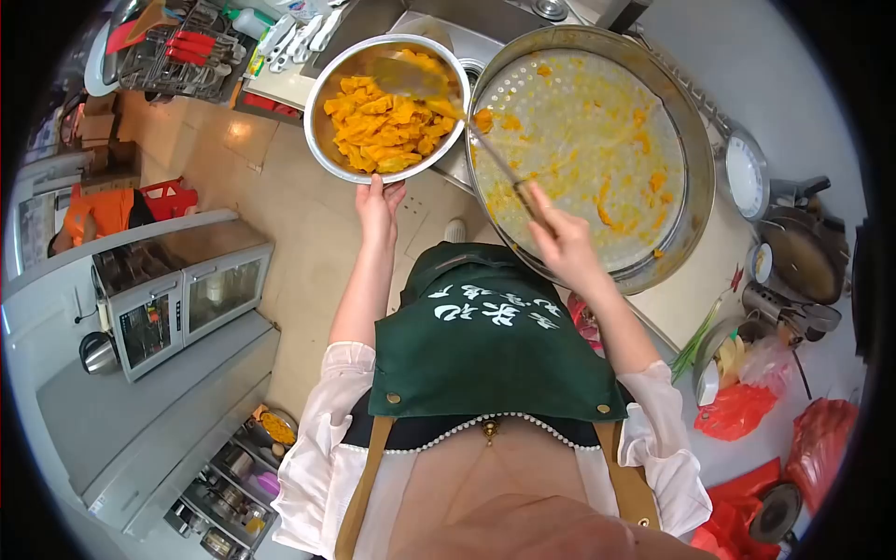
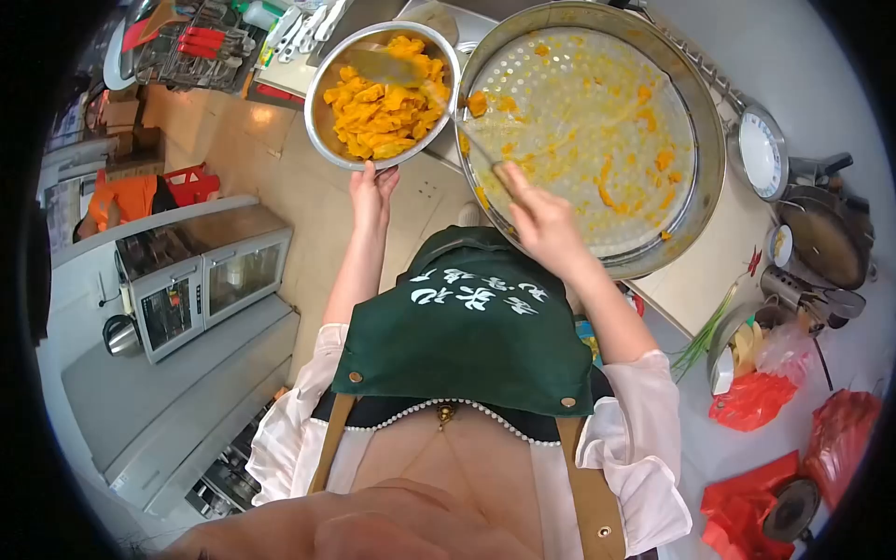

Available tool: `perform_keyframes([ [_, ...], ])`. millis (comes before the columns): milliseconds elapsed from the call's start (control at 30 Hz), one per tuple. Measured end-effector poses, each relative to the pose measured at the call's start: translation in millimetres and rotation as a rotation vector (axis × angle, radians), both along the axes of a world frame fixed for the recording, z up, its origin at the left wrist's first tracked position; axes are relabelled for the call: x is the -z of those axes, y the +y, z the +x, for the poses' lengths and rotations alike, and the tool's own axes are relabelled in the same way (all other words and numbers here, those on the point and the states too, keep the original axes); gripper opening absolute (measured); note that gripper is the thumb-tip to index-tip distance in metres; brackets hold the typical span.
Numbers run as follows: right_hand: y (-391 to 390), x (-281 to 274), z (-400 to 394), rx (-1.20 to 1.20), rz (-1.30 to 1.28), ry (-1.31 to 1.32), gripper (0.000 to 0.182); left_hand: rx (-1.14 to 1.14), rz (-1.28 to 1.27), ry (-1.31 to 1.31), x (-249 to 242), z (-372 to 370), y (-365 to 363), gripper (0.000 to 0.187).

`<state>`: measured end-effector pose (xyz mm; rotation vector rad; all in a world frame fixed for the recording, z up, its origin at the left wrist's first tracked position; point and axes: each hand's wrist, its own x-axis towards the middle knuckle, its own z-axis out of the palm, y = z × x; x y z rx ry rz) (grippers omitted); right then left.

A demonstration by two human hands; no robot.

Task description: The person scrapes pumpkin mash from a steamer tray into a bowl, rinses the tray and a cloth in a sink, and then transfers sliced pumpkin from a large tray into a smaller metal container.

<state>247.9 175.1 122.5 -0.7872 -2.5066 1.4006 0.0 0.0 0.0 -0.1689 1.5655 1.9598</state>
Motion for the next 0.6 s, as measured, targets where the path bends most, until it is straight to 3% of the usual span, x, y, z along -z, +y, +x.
perform_keyframes([
  [133, 25, -9, 28, 0.285, -0.501, -0.030, 0.053, -0.006, -0.022, 0.030, -5, -10, -10, 0.030],
  [267, 48, 14, 45, 0.442, -0.486, -0.166, 0.055, -0.012, -0.025, 0.029, -2, -10, -8, 0.029],
  [400, 36, 60, 44, 0.405, -0.424, -0.174, 0.056, -0.021, -0.057, 0.014, -5, -9, -8, 0.027],
  [500, 11, 58, 26, 0.372, -0.455, -0.148, 0.054, -0.033, -0.068, 0.002, -1, -10, -8, 0.025],
  [600, -5, 82, 28, 0.255, -0.312, -0.138, 0.054, -0.040, -0.067, 0.005, 0, -11, -8, 0.025],
])
